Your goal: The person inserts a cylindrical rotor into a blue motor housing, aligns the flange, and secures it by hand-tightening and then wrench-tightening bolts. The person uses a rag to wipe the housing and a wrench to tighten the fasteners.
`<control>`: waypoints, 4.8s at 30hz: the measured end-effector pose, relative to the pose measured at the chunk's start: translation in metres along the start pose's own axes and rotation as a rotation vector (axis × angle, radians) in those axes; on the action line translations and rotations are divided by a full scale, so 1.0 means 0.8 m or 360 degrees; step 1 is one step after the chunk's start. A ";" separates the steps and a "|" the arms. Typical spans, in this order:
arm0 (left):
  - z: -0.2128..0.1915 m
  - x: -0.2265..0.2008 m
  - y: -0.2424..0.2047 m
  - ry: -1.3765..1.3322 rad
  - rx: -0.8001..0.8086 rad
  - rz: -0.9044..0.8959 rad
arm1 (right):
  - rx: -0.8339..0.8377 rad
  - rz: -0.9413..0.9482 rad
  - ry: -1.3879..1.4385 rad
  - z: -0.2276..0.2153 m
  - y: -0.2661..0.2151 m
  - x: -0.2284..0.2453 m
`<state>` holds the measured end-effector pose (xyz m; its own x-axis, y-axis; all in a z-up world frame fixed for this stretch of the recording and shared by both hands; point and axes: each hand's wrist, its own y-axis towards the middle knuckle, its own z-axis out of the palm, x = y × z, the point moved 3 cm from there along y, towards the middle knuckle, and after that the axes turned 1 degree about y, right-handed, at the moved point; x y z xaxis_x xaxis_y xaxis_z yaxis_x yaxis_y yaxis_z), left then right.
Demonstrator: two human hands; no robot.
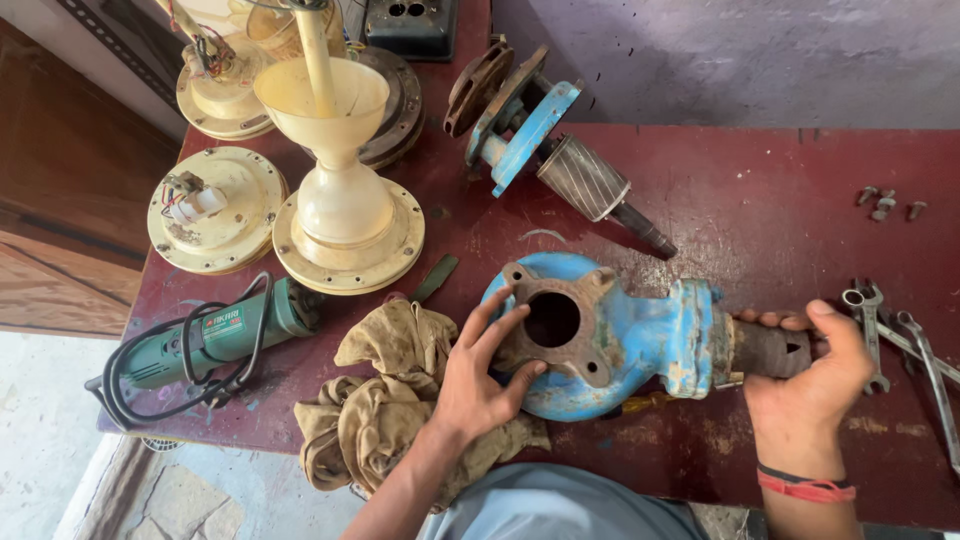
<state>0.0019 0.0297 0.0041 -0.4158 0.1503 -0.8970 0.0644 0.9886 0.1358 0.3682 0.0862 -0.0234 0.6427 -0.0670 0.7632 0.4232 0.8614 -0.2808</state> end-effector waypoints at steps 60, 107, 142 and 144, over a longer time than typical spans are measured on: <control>-0.155 -0.187 0.010 0.0522 -0.0719 0.0227 | 0.1179 -0.1365 -0.2327 0.437 0.059 -0.162; -0.144 -0.189 0.006 0.0407 -0.0437 0.0373 | 0.1716 0.0507 -0.1039 0.214 -0.058 -0.216; -0.008 0.000 0.102 -0.1994 -0.0531 0.0043 | 0.0659 -0.0637 -0.3075 0.155 0.049 0.014; -0.007 0.020 0.101 -0.2019 -0.0541 0.0037 | 0.0686 -0.0707 -0.3080 0.153 0.051 0.010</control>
<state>-0.0044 0.1122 0.0034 0.7308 0.2455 -0.6369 -0.2476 0.9649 0.0877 0.3128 0.1825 0.0422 -0.9524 0.0012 0.3048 -0.0087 0.9995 -0.0309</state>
